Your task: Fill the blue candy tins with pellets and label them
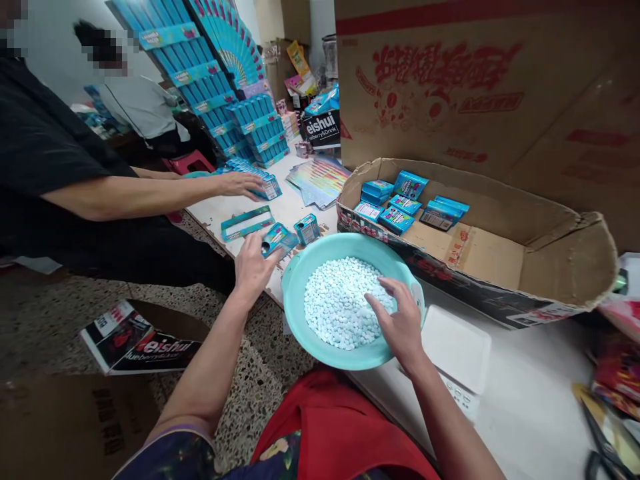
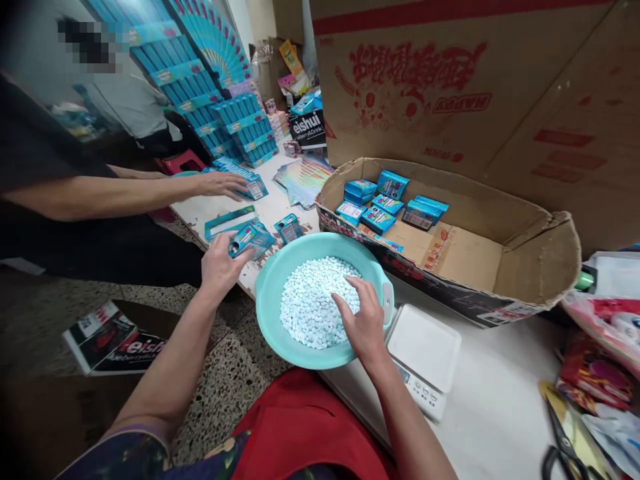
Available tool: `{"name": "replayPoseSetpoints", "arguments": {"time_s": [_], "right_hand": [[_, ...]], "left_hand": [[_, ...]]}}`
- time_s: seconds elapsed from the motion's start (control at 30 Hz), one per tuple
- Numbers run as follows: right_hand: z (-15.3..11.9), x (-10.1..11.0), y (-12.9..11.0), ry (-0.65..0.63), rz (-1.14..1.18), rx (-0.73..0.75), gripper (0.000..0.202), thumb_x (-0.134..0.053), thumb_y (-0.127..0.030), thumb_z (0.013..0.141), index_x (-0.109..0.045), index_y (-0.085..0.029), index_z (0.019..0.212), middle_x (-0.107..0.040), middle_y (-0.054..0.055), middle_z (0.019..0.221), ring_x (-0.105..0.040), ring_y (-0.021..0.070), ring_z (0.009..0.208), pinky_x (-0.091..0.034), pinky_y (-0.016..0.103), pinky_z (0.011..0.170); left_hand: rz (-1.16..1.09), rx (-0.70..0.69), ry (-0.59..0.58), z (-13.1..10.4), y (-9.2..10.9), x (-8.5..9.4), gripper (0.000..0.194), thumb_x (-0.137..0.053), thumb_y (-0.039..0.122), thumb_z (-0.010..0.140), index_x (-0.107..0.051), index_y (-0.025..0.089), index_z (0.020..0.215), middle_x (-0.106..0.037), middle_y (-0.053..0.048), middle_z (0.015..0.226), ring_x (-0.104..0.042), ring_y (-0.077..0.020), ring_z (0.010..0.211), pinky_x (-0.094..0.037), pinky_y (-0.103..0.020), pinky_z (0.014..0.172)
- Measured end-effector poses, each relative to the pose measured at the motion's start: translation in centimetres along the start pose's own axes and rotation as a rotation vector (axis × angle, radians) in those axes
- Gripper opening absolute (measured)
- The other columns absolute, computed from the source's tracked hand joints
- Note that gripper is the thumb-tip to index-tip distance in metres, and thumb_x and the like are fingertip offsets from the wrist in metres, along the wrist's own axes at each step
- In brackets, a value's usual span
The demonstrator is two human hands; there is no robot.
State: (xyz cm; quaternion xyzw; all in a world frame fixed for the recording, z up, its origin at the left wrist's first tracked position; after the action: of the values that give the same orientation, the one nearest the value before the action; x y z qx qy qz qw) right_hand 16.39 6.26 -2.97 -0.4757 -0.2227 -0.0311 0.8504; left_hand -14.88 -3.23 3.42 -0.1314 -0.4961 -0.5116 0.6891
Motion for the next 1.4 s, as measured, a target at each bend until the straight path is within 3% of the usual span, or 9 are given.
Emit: {"name": "replayPoseSetpoints", "arguments": {"time_s": [0.13,0.27,0.4,0.53,0.7,0.83,0.93,1.1,1.4], "right_hand": [[-0.1,-0.7,0.2,-0.046,0.028,0.007,0.025,-0.064,-0.034,0.087,-0.061,-0.021,0.108,-0.067,0.008,0.104,-0.064,0.0221,0.099,-0.054,0.04,0.087],[-0.2,-1.1,0.7,-0.091,0.055,-0.056,0.023,-0.062,-0.035,0.088,-0.062,-0.021,0.106,-0.067,0.008,0.104,-0.065,0.0224,0.097,-0.054,0.041,0.085],[-0.3,-1.8,1.3,-0.158,0.107,-0.128,0.021,-0.061,-0.037,0.089,-0.062,-0.022,0.104,-0.067,0.007,0.101,-0.065,0.0215,0.092,-0.055,0.04,0.082],[-0.4,-2.3,1.4,-0.194,0.113,-0.142,0.02,-0.061,-0.036,0.089,-0.062,-0.022,0.103,-0.067,0.007,0.101,-0.065,0.0215,0.093,-0.054,0.038,0.081],[-0.6,-2.3,1.0,-0.201,0.103,-0.107,0.018,-0.06,-0.033,0.09,-0.061,-0.023,0.104,-0.067,0.006,0.098,-0.065,0.0213,0.093,-0.053,0.036,0.08],[-0.6,-2.1,0.6,-0.192,0.109,-0.098,0.017,-0.061,-0.031,0.09,-0.061,-0.023,0.104,-0.068,0.006,0.098,-0.066,0.0216,0.093,-0.054,0.035,0.08],[-0.5,-1.9,0.3,-0.187,0.134,-0.101,0.015,-0.061,-0.03,0.089,-0.061,-0.023,0.103,-0.068,0.006,0.098,-0.065,0.0216,0.094,-0.053,0.035,0.081],[-0.4,-1.7,0.2,-0.197,0.159,-0.128,0.015,-0.062,-0.029,0.089,-0.061,-0.024,0.102,-0.069,0.006,0.1,-0.065,0.0217,0.096,-0.053,0.035,0.082],[-0.8,-2.2,0.0,-0.176,0.187,-0.111,0.018,-0.067,-0.025,0.085,-0.062,-0.024,0.103,-0.069,0.004,0.097,-0.065,0.0206,0.092,-0.054,0.034,0.08]], "left_hand": [[0.147,0.071,-0.116,0.0,-5.5,-5.2,0.036,-0.065,0.03,0.078,-0.061,0.019,0.112,-0.052,-0.015,0.124,-0.051,-0.0326,0.118,-0.044,-0.044,0.097],[0.133,0.069,-0.167,1.2,-8.5,-9.3,0.038,-0.066,0.035,0.076,-0.06,0.02,0.11,-0.028,-0.015,0.148,-0.022,-0.0357,0.142,-0.03,-0.049,0.111],[-0.022,0.129,-0.279,3.9,-10.7,-12.3,0.047,-0.065,0.037,0.073,-0.056,0.021,0.117,-0.032,-0.013,0.142,-0.034,-0.0301,0.137,-0.035,-0.04,0.111],[-0.07,0.198,-0.216,7.9,-11.6,-13.8,0.054,-0.063,0.036,0.075,-0.052,0.02,0.125,-0.032,-0.011,0.136,-0.044,-0.0261,0.127,-0.038,-0.034,0.109],[-0.05,0.236,-0.265,13.7,-10.8,-16.6,0.064,-0.059,0.035,0.08,-0.039,0.019,0.138,-0.035,-0.014,0.135,-0.045,-0.0279,0.126,-0.036,-0.037,0.108],[0.04,0.236,-0.159,15.7,-9.2,-15.0,0.068,-0.054,0.037,0.085,-0.03,0.014,0.144,-0.029,-0.021,0.145,-0.032,-0.0346,0.136,-0.027,-0.045,0.113],[0.063,0.052,-0.046,14.1,-5.5,-13.2,0.053,-0.042,0.039,0.091,-0.039,0.014,0.138,-0.036,-0.019,0.144,-0.032,-0.0301,0.137,-0.024,-0.042,0.115],[0.176,-0.232,-0.438,9.5,-0.3,-18.2,0.06,-0.052,0.032,0.084,-0.039,0.013,0.14,-0.052,-0.017,0.129,-0.045,-0.0315,0.123,-0.036,-0.042,0.106],[0.377,-0.085,-0.158,14.4,-3.2,-16.6,0.05,-0.052,0.033,0.083,-0.051,0.021,0.132,-0.036,-0.018,0.143,-0.034,-0.0426,0.126,-0.034,-0.059,0.099]]}}
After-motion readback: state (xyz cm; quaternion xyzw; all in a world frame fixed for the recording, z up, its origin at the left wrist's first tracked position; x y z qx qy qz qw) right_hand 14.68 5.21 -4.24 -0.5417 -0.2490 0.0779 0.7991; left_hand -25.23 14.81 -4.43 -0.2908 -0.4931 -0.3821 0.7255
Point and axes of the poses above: each hand's wrist, its own z-axis towards the middle knuckle, its own x-axis out of the back of the hand, y = z × x, the point moved 10 cm from there along z, towards the middle knuckle
